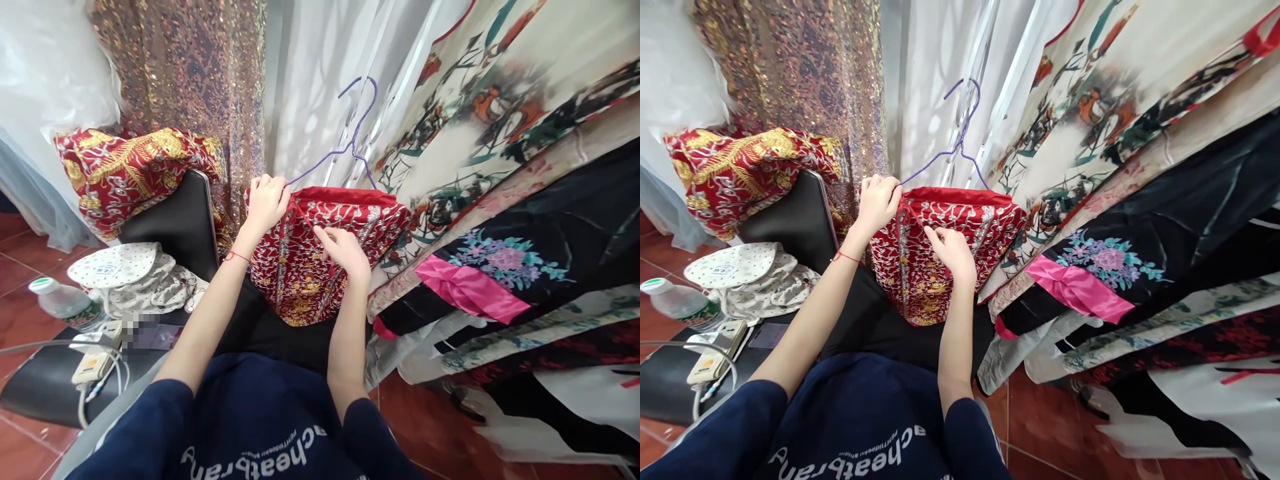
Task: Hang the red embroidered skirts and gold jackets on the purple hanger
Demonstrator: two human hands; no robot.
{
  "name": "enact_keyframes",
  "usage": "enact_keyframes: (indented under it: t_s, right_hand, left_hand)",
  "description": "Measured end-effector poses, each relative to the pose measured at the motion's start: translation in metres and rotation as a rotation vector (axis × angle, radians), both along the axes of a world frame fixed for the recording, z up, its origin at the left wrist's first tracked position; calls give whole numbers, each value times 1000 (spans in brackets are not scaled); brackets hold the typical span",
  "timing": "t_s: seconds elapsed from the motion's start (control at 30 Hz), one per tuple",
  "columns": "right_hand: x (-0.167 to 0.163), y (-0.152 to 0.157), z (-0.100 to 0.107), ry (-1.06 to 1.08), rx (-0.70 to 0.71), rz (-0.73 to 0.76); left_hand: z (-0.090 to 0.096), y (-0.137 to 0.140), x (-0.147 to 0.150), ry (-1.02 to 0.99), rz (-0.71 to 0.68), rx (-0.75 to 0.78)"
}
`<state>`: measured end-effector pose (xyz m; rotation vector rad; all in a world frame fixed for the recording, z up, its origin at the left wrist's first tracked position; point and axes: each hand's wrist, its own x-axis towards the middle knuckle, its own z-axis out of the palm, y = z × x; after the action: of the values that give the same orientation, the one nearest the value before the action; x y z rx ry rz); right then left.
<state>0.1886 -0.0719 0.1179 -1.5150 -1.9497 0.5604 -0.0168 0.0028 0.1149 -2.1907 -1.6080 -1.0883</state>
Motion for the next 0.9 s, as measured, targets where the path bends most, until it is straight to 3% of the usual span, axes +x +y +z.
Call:
enact_keyframes:
  t_s: [0.1, 0.17, 0.4, 0.47, 0.57, 0.63, 0.7, 0.8, 0.9]
  right_hand:
    - [-21, 8, -8, 157, 234, -19]
    - [-41, 22, -11, 310, 310, 7]
    - [-89, 57, -16, 1016, -25, 44]
    - [-89, 55, -18, 1123, -110, 72]
    - [-76, 48, -26, 1166, -273, 232]
    - [-61, 44, -32, 1148, -337, 299]
    - [-41, 40, -40, 1034, -303, 257]
    - [-7, 34, -50, 536, -131, -111]
    - [18, 28, -56, 60, -62, -507]
  left_hand:
    - [-1, 0, -3, 8, -32, 8]
    - [-1, -1, -7, 12, -63, 16]
    - [-3, -2, -17, 35, -155, 17]
    - [-3, 0, -19, 41, -178, -4]
    - [-2, 4, -24, 46, -217, -32]
    - [-1, 8, -28, 48, -248, -45]
    - [0, 11, -31, 53, -267, -60]
    - [1, 13, -32, 60, -257, -86]
    - [0, 13, -29, 69, -235, -91]
